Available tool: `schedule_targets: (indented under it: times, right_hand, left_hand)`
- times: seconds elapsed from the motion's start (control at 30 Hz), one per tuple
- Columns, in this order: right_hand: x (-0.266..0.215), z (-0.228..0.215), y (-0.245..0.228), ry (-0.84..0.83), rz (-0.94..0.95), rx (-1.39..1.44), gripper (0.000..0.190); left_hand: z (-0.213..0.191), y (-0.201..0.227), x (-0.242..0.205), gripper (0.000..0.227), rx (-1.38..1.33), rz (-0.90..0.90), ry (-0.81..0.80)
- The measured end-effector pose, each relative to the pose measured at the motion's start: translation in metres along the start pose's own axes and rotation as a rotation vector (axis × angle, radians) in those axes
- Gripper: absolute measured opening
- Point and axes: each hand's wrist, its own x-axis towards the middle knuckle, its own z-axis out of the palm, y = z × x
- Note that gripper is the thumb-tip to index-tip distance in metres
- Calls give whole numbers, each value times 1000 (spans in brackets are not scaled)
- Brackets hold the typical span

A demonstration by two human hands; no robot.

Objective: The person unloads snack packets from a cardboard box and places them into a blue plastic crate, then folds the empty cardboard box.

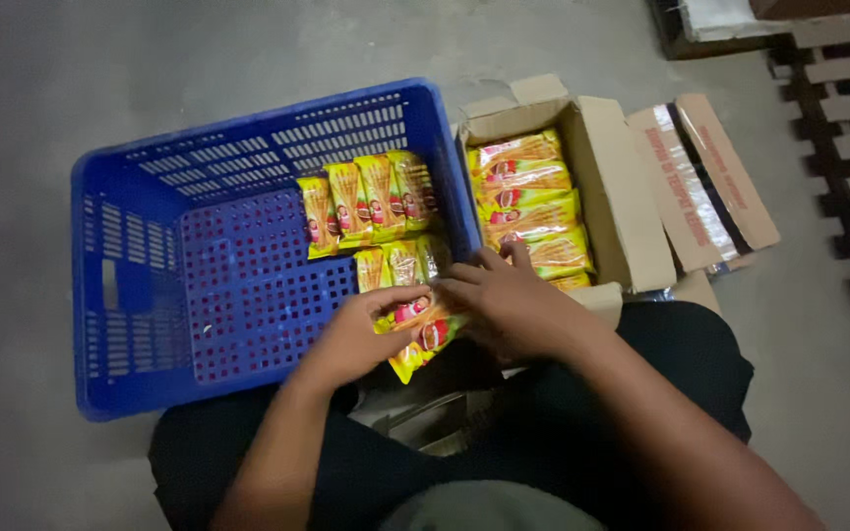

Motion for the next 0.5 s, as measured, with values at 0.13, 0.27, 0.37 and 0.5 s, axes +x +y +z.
schedule_targets:
  times: [0.13,0.27,0.37,0.5]
  right_hand:
    - [-26,30,32,49,25,66,53]
    - [-58,26,77,-8,247,143,47]
    - [-81,41,110,80,441,155,42]
    - [-86,71,138,232,577,-27,40]
  left_hand:
    - [21,-7,7,73,-52,30,-83]
    - [42,-22,17,56,157,130,105]
    - [56,-29,20,41,289,205,175]
    - [73,-45,29,32,555,378,141]
